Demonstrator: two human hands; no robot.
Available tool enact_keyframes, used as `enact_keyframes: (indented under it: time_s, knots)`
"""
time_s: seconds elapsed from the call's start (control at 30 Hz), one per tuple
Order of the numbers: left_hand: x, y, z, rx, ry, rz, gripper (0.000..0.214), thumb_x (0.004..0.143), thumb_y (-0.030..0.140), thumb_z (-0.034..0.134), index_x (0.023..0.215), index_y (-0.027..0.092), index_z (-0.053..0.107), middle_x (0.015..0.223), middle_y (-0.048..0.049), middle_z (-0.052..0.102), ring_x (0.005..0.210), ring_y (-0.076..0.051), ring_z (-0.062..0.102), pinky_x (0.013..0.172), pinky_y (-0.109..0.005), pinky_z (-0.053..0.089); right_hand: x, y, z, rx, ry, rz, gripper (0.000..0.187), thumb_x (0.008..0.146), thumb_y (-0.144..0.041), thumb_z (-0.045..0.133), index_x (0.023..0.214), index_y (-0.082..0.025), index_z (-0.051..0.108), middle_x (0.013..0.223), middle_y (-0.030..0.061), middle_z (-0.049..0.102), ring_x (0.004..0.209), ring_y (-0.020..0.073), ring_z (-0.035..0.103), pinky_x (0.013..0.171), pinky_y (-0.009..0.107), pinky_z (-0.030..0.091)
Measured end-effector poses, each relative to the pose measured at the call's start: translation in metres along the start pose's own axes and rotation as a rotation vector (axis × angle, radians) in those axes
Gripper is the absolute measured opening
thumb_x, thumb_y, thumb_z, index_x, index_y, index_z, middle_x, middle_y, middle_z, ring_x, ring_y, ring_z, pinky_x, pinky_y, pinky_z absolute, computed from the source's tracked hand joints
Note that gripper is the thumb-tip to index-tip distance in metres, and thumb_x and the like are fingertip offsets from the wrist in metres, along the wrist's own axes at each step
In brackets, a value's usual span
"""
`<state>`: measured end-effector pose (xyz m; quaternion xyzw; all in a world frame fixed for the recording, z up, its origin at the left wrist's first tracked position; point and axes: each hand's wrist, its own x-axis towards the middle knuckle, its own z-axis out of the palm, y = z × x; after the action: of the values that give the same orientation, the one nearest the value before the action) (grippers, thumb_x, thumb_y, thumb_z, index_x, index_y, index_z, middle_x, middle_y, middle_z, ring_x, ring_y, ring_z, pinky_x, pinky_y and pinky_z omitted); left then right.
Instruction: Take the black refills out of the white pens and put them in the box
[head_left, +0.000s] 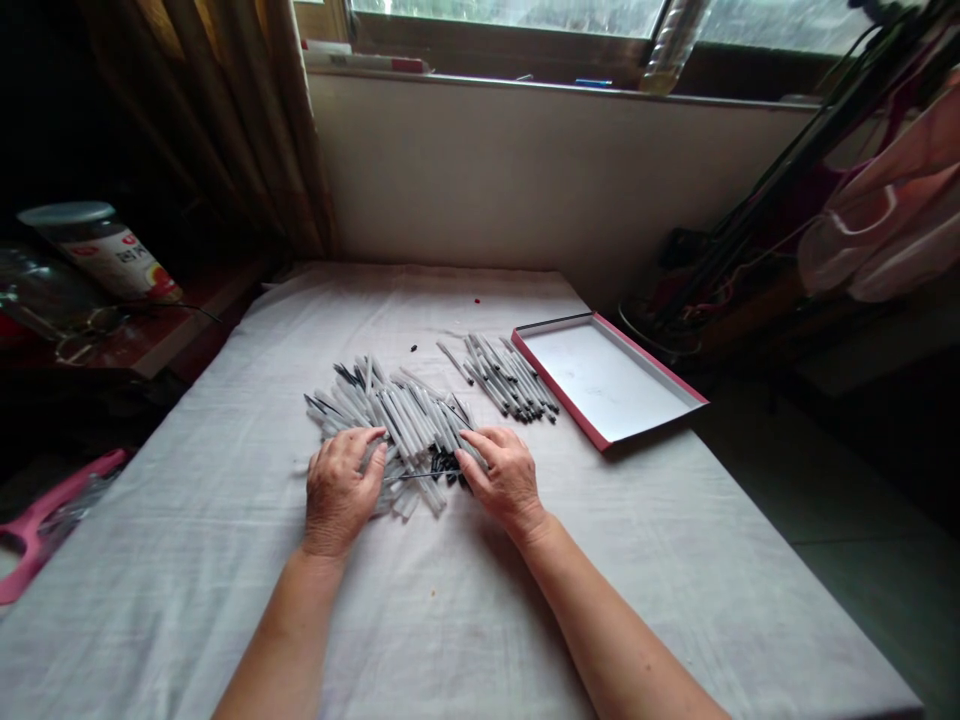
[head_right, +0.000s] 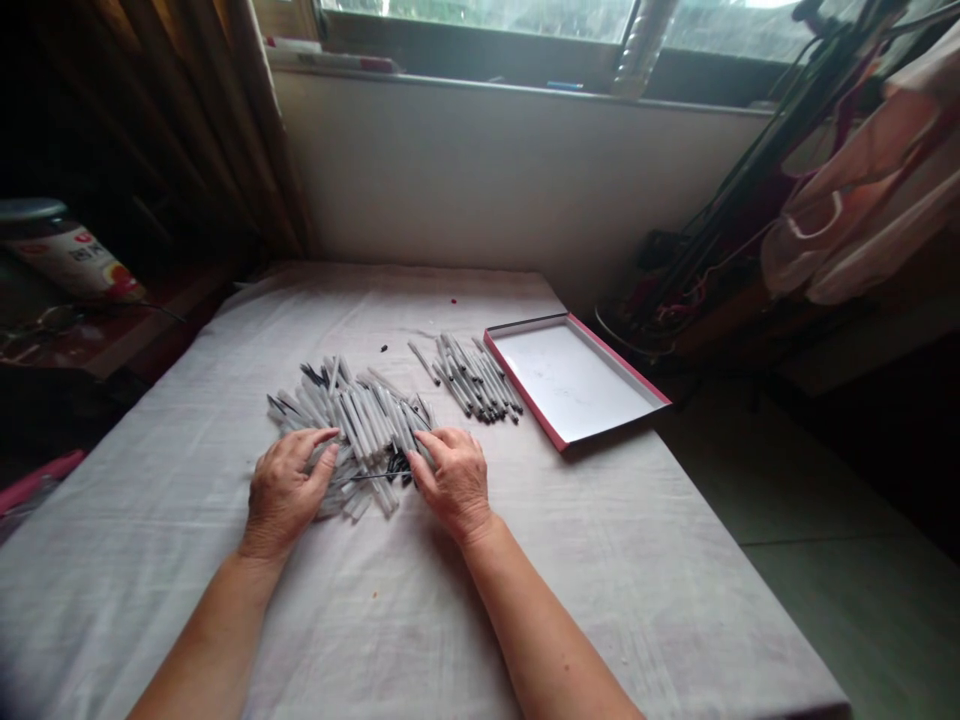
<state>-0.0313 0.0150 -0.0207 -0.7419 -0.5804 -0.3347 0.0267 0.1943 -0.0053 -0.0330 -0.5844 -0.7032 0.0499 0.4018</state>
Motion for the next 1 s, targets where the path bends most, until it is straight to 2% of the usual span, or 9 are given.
enact_keyframes:
  time_s: [0.1, 0.2, 0.33, 0.43, 0.6, 0.73, 0.9, 1.0]
  knots:
    - [0.001, 0.000, -0.001, -0.014, 0.012, 0.002, 0.029, 0.093, 0.036, 0.047, 0.104, 0.022, 0.069, 0.099, -0.0080, 0.071, 0.093, -0.025, 0.065, 0.084, -0.035, 0.046, 0.009, 0.009, -0.003, 0.023, 0.018, 0.008, 0.022, 0.090, -0.030, 0.057, 0.099, -0.023, 0.076, 0.095, 0.0087, 0.073, 0.090, 0.0237, 0.064, 0.085, 0.035, 0.048]
    - [0.002, -0.001, -0.001, -0.023, 0.035, 0.000, 0.028, 0.093, 0.036, 0.047, 0.103, 0.022, 0.070, 0.097, -0.0074, 0.072, 0.092, -0.024, 0.065, 0.084, -0.035, 0.047, 0.032, 0.024, -0.008, -0.074, 0.001, 0.058, 0.022, 0.089, -0.027, 0.056, 0.094, -0.022, 0.077, 0.094, 0.0084, 0.073, 0.089, 0.0233, 0.065, 0.083, 0.033, 0.048]
    - [0.002, -0.005, 0.002, -0.049, 0.083, 0.021, 0.027, 0.093, 0.034, 0.047, 0.100, 0.021, 0.070, 0.094, -0.0068, 0.072, 0.089, -0.023, 0.066, 0.083, -0.035, 0.049, 0.071, 0.041, -0.011, -0.343, -0.131, 0.201, 0.025, 0.090, -0.028, 0.056, 0.105, -0.021, 0.074, 0.103, 0.0086, 0.073, 0.096, 0.0235, 0.064, 0.082, 0.030, 0.046]
    - [0.001, -0.009, 0.004, -0.052, 0.112, 0.035, 0.025, 0.093, 0.031, 0.048, 0.100, 0.021, 0.070, 0.094, -0.0067, 0.072, 0.087, -0.023, 0.066, 0.082, -0.034, 0.050, 0.092, 0.046, -0.008, -0.460, -0.210, 0.252, 0.027, 0.092, -0.032, 0.054, 0.111, -0.022, 0.072, 0.109, 0.0085, 0.072, 0.099, 0.0231, 0.064, 0.081, 0.029, 0.046]
    - [0.002, -0.010, 0.004, -0.055, 0.155, 0.044, 0.023, 0.093, 0.028, 0.049, 0.098, 0.020, 0.070, 0.092, -0.0063, 0.073, 0.086, -0.022, 0.066, 0.082, -0.034, 0.050, 0.106, 0.045, 0.001, -0.588, -0.310, 0.274, 0.031, 0.092, -0.042, 0.055, 0.106, -0.020, 0.071, 0.110, 0.0123, 0.073, 0.099, 0.0245, 0.066, 0.077, 0.029, 0.047]
    - [0.002, -0.008, 0.004, -0.074, 0.159, 0.060, 0.024, 0.094, 0.028, 0.048, 0.098, 0.020, 0.070, 0.092, -0.0067, 0.072, 0.085, -0.022, 0.066, 0.081, -0.034, 0.051, 0.112, 0.042, 0.006, -0.623, -0.338, 0.284, 0.029, 0.091, -0.039, 0.057, 0.102, -0.017, 0.072, 0.106, 0.0149, 0.074, 0.096, 0.0261, 0.069, 0.076, 0.030, 0.048]
    - [0.002, -0.007, 0.003, -0.087, 0.159, 0.064, 0.024, 0.094, 0.028, 0.048, 0.098, 0.020, 0.070, 0.092, -0.0063, 0.072, 0.085, -0.022, 0.066, 0.081, -0.034, 0.051, 0.115, 0.037, -0.003, -0.608, -0.291, 0.342, 0.028, 0.094, -0.032, 0.050, 0.102, -0.018, 0.073, 0.103, 0.0152, 0.075, 0.093, 0.0258, 0.071, 0.076, 0.031, 0.049]
    - [0.002, -0.005, 0.003, -0.091, 0.158, 0.086, 0.022, 0.094, 0.027, 0.049, 0.099, 0.020, 0.070, 0.092, -0.0061, 0.071, 0.086, -0.022, 0.066, 0.081, -0.034, 0.051, 0.104, 0.036, -0.019, -0.430, -0.084, 0.404, 0.029, 0.092, -0.032, 0.050, 0.101, -0.019, 0.075, 0.100, 0.0130, 0.076, 0.090, 0.0261, 0.070, 0.078, 0.033, 0.049]
